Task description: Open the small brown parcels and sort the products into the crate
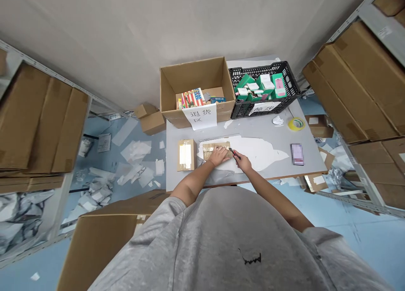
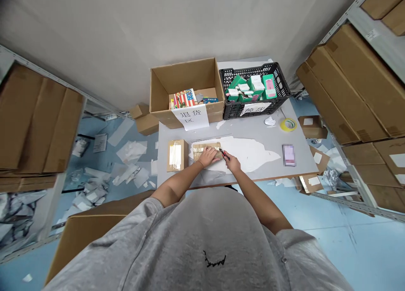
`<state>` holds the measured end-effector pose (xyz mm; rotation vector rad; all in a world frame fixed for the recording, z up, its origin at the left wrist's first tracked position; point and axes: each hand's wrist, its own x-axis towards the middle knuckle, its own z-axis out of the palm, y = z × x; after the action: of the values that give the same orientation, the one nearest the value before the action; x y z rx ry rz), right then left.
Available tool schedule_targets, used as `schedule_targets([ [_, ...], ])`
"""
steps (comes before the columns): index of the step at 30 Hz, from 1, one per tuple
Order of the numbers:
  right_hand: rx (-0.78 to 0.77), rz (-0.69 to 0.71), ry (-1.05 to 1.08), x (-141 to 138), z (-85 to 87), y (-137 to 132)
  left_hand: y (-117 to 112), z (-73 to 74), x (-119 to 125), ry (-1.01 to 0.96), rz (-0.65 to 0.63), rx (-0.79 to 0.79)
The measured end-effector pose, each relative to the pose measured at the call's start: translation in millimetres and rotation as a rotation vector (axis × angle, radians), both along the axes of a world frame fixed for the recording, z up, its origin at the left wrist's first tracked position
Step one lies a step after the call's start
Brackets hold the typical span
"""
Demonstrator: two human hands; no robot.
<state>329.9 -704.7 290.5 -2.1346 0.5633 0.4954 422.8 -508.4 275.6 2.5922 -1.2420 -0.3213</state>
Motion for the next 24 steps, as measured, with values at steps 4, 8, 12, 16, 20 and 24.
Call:
schedule_targets([
  [4,0.036,-0.052,0.032,-19.0,-2.7,-2.8,-6.1,7.3,4.8,-0.008,0.152,-0.024],
  [8,-0.009,-0.187,0.031,-33.7,-16.9,-24.0,1.6,12.5,-5.2,-0.036,0.348,-0.024],
  [12,-0.175,-0.145,0.139,-15.1,-36.7,-49.7,27.3,7.2,-28.1,-0.049,0.601,0.068],
  [16,-0.269,-0.086,0.222,10.8,-54.9,-61.8,50.3,-4.5,-41.9,0.060,0.701,0.046],
  [20,-0.248,-0.082,0.224,20.2,-64.7,-65.8,58.7,-11.3,-37.7,0.128,0.670,0.005],
  [24,-0.301,0.002,0.052,22.3,-65.7,-61.0,59.6,-13.1,-32.0,0.143,0.666,0.032],
])
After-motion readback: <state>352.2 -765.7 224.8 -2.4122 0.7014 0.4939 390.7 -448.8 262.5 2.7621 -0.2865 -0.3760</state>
